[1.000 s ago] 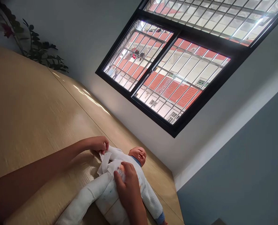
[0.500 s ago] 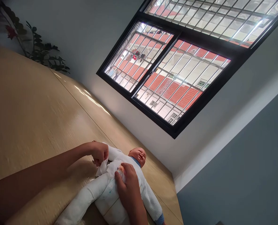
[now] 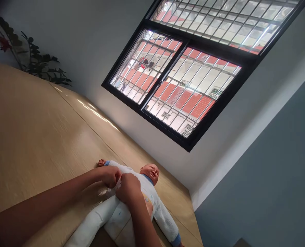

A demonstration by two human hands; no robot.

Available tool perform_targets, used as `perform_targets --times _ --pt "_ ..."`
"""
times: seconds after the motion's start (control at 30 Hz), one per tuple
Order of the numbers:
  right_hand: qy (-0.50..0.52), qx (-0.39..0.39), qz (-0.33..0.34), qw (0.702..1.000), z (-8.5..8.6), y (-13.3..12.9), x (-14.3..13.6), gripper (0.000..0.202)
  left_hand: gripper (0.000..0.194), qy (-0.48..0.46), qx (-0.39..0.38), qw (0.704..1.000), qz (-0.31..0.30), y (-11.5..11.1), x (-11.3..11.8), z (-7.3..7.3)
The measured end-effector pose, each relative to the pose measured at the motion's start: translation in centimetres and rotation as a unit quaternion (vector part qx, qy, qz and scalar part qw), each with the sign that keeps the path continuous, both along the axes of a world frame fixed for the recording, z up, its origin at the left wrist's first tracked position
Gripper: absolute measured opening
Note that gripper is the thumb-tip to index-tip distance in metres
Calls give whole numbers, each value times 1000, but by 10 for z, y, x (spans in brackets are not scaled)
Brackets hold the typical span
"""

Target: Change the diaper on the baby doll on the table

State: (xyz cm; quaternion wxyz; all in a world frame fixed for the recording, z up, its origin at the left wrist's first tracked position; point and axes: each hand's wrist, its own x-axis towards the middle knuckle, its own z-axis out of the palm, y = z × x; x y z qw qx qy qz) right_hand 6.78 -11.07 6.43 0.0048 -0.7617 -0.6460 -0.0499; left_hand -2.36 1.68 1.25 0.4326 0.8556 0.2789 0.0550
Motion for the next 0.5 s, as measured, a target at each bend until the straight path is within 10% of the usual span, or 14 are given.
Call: perform_targets --times 0.5 --pt "239 236 8 942 -9 -14 48 25 12 23 56 997 -45 -2 -2 5"
